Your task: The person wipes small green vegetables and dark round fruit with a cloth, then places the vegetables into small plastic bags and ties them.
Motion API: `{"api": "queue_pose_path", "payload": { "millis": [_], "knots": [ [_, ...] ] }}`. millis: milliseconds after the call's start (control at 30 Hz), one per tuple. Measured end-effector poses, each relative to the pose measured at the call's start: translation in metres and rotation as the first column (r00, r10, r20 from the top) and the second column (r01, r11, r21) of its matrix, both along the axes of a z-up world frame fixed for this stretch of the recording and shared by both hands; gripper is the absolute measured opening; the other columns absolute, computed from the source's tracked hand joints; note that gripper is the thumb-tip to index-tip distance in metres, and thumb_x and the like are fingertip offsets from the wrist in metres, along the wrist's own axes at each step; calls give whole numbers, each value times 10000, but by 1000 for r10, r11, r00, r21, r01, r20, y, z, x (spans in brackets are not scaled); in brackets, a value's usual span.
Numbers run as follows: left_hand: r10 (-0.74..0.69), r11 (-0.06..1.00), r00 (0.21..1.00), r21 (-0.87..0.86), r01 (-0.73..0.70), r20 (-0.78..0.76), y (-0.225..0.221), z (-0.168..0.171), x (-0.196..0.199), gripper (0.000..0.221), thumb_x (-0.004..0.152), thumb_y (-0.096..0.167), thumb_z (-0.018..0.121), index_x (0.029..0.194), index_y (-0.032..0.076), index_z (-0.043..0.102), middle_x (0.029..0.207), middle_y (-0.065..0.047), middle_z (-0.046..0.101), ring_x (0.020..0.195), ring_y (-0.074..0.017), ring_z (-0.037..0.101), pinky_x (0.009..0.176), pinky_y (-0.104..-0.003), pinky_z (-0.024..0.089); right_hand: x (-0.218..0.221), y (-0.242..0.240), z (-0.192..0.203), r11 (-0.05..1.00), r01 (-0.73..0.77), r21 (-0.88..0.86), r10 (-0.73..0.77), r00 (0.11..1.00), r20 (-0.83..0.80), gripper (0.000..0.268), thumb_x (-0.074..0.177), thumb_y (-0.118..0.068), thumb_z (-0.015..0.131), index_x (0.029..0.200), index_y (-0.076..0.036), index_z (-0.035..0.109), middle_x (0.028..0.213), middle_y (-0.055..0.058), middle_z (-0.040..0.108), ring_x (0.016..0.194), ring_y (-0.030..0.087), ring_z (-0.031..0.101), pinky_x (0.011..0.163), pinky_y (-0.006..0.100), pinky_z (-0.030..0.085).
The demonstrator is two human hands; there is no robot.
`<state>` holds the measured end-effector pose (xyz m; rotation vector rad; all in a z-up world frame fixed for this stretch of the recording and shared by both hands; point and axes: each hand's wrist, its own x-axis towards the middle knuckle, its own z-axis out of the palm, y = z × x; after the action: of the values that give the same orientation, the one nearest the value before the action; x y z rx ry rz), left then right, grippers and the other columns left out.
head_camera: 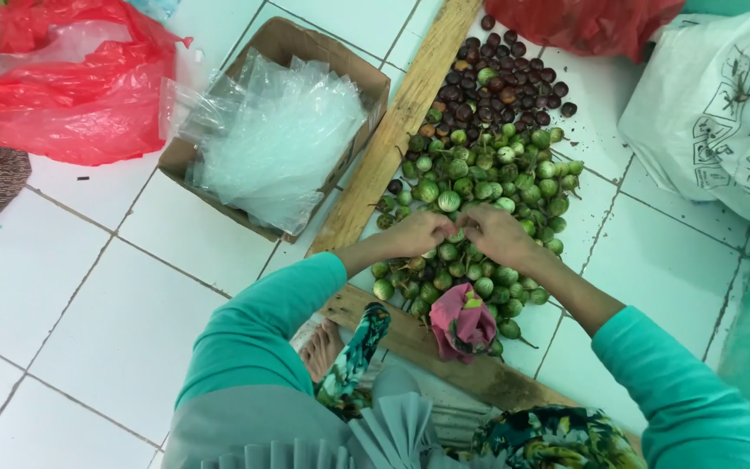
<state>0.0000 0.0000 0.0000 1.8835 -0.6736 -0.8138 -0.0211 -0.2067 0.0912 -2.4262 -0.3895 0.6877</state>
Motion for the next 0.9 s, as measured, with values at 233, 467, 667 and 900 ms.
{"api": "queue_pose_path", "payload": {
  "millis": [233,467,667,900],
  "knots": [
    [189,972,981,135,-192,41,45,-12,22,283,1050,131,455,1178,121,707,1185,-172,713,1113,-376,692,891,-469,568,-68,4,-42,999,-39,4,38,990,137,225,1046,-246,598,1228,-147,686,956,88,659,890,290,705,676,413,598],
    [273,934,960,220,-282,69,42,-44,33,261,1042,160,478,1222,170,666,1161,-170,709,1014,-344,717,772,-438,590,-166,-21,-93,895,-315,-315,342,939,32,795,864,-507,772,1549,-326,410,1515,178,337,1322,435,432,882,611,553],
    [146,811,935,503,-300,322,10,-55,35,339,1077,228,433,1407,188,501,1007,-140,722,770,-187,717,675,-357,627,-154,-27,-100,967,-256,5,254,962,100,573,889,-46,668,1432,-203,578,1292,157,601,1263,437,536,911,565,555],
    [153,793,953,543,-277,263,-20,-99,56,499,1103,393,368,1575,257,275,964,-153,699,711,-254,699,581,-409,599,-125,-46,-10,935,236,264,-155,943,-293,560,870,-14,583,1385,-200,699,1337,197,687,1324,444,557,1098,612,433]
  ]
}}
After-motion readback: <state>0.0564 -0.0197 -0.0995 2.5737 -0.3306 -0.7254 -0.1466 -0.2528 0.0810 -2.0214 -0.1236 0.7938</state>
